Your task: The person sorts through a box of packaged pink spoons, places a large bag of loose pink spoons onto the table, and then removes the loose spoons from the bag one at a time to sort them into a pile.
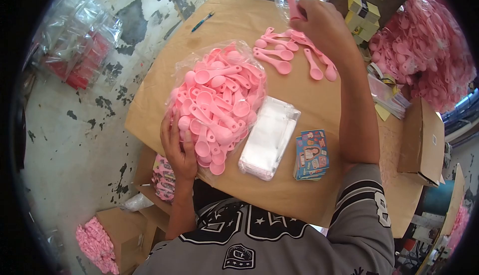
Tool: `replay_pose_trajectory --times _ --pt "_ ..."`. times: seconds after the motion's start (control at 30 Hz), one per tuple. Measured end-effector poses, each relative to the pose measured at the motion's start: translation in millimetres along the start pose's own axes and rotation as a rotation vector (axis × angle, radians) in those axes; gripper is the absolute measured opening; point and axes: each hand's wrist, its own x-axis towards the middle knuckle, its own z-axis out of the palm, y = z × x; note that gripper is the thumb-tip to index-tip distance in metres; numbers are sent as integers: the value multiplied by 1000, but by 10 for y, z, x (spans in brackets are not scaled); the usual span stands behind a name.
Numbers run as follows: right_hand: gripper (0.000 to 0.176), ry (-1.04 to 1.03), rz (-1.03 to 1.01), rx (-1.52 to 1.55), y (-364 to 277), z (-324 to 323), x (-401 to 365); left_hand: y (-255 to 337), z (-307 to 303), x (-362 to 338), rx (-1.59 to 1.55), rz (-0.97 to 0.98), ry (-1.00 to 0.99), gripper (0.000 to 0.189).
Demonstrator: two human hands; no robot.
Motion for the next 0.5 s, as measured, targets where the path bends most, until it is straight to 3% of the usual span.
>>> replay_pose_trajectory --times 0.13,0.23,0.5 --pt "35 -167 67 110 -10 -90 25 15 7 -5 -11 -4 2 53" --pt "37 -206 75 222 -33 -108 3 15 4 -2 -23 -24 13 52" --pt "40 -223 38 170 38 -164 26 6 19 -16 -32 -30 14 53"
